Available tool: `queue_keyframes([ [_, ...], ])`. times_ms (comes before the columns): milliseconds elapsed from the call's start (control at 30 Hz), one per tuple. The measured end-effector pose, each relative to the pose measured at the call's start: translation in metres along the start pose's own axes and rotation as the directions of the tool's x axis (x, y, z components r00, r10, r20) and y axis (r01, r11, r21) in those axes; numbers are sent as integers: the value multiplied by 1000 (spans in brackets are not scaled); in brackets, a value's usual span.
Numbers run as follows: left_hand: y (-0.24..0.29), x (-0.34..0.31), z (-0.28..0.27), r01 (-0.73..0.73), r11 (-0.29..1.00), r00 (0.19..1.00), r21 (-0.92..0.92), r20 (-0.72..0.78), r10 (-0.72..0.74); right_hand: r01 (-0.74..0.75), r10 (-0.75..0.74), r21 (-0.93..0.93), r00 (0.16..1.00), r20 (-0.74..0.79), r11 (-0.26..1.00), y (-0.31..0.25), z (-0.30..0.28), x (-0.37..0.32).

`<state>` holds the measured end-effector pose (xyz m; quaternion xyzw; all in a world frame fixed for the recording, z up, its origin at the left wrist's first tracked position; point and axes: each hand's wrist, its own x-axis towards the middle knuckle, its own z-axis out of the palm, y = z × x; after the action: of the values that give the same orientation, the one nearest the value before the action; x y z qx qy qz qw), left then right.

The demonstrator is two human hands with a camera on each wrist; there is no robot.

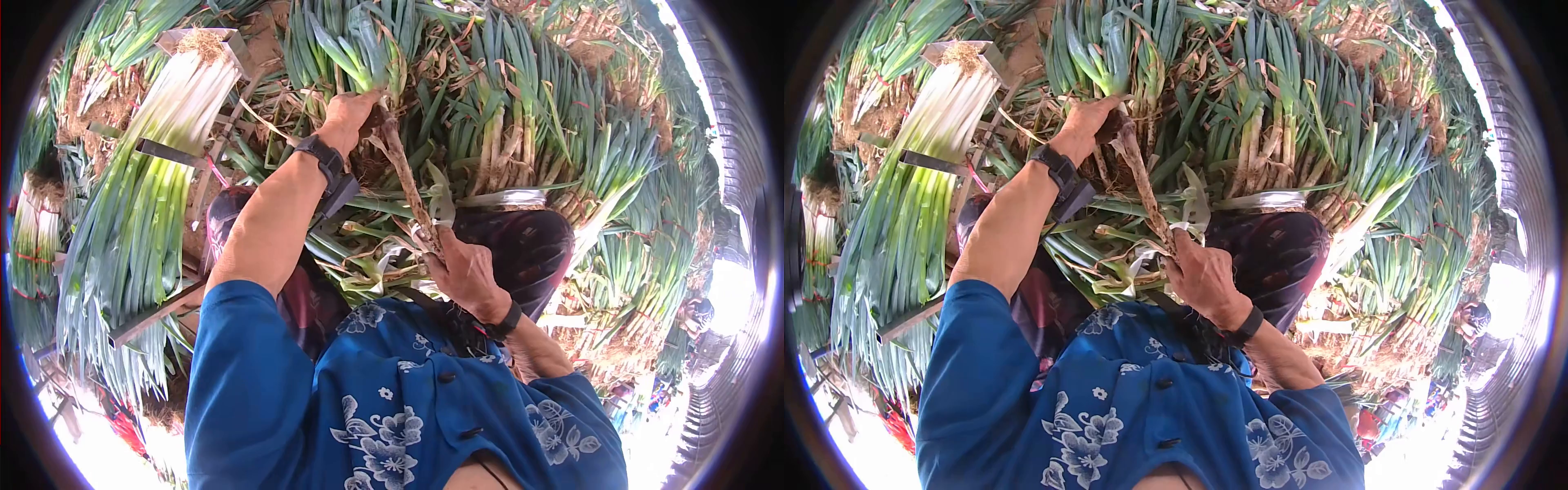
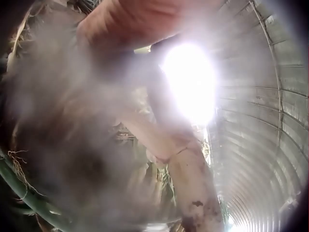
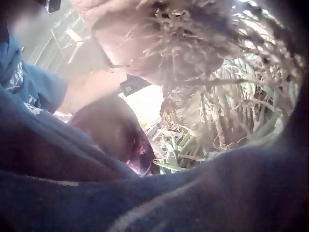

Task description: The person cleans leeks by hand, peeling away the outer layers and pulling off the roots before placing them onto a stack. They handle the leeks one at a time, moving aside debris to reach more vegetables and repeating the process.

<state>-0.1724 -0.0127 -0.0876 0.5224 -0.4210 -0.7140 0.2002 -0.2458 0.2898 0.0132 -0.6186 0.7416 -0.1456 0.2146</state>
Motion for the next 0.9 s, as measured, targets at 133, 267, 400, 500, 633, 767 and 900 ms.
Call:
queue_keyframes([
  [133,5,-14,-4,-330,517,912,790,125,390,-1,1,-3,1000,-2,1000,-1,0,-5],
  [267,-7,-6,-9,-426,208,782,881,243,574,-37,36,126,999,9,991,-3,4,-8],
  [400,4,-30,-14,-444,353,801,824,187,569,-238,186,637,971,149,733,-4,17,-9],
  [500,2,-69,-11,-667,363,704,650,390,593,-465,313,786,880,358,408,-28,-9,9],
  [633,-3,-122,-15,-678,689,641,257,665,383,-495,304,838,855,421,231,-6,-2,38],
  [767,28,-173,-41,-293,916,272,275,942,-196,-356,312,894,911,268,271,27,17,55],
  [900,10,-131,-63,-765,150,615,627,779,-119,-287,283,756,949,140,589,20,5,53],
])
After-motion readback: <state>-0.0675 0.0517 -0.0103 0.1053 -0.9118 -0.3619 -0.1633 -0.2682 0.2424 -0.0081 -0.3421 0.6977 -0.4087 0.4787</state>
